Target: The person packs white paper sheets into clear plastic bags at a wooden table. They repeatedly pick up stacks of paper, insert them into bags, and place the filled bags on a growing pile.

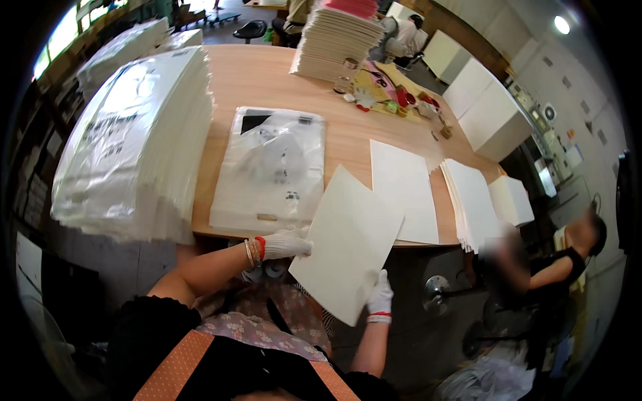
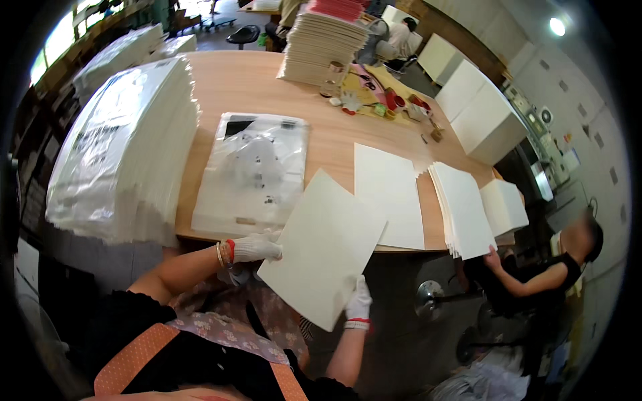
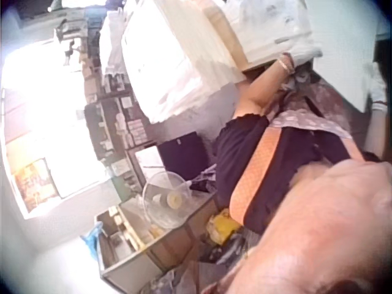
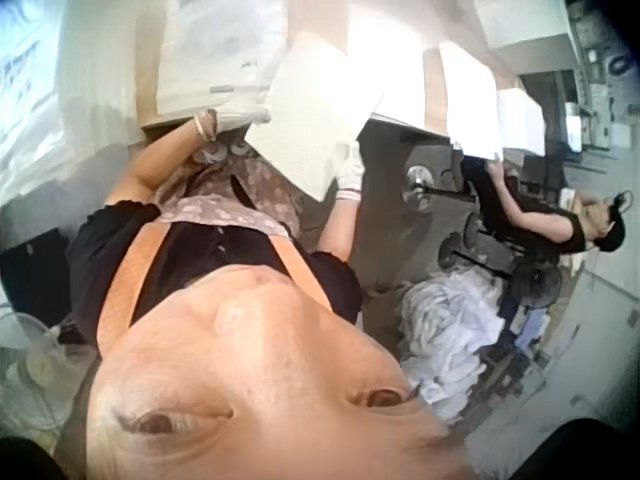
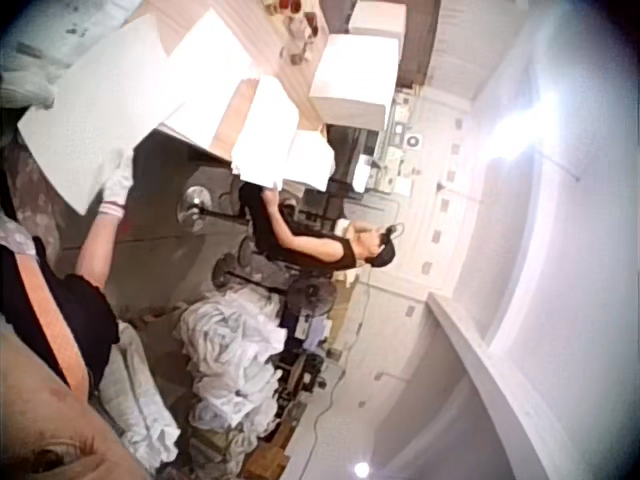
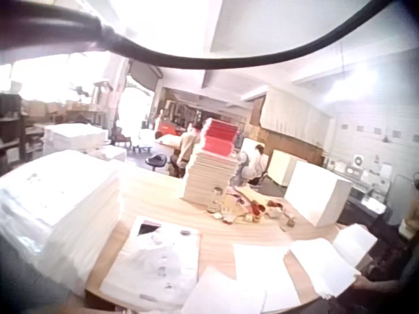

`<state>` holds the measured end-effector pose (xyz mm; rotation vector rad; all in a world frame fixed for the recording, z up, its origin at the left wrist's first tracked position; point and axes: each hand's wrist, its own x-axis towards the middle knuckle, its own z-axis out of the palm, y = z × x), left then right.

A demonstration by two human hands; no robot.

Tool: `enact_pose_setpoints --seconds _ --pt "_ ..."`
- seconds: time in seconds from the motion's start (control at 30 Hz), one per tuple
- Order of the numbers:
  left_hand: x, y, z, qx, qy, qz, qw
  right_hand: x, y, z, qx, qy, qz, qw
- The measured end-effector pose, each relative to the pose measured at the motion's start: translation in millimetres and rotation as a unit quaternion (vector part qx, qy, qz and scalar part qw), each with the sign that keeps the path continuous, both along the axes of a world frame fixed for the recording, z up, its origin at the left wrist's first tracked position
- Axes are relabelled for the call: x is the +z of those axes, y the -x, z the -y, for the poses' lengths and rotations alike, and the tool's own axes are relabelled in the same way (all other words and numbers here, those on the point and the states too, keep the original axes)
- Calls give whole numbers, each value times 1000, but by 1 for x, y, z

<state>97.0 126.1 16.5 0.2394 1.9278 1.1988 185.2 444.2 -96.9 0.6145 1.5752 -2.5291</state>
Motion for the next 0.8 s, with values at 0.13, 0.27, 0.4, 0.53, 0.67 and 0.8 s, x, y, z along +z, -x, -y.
enact_pose_setpoints --seconds 0.13,0.27,0.4,0.53,0.67,0.8 --pt "-60 -68 -42 33 196 -461 865 38 -11 108 32 -449 -245 859" --pt "-36 -99 -39 -113 95 -430 891 30 -8 151 -63 -100 -93 989" --pt "7 -24 6 107 182 -564 798 34 2 129 -20 -200 -201 959" --pt "62 71 56 351 261 -682 587 73 -11 116 -21 -246 -221 943" --pt "81 101 77 238 -267 -273 893 105 -17 95 -50 -440 -285 850" --pt "87 101 87 200 -457 -141 855 126 -24 89 46 -575 -314 754"
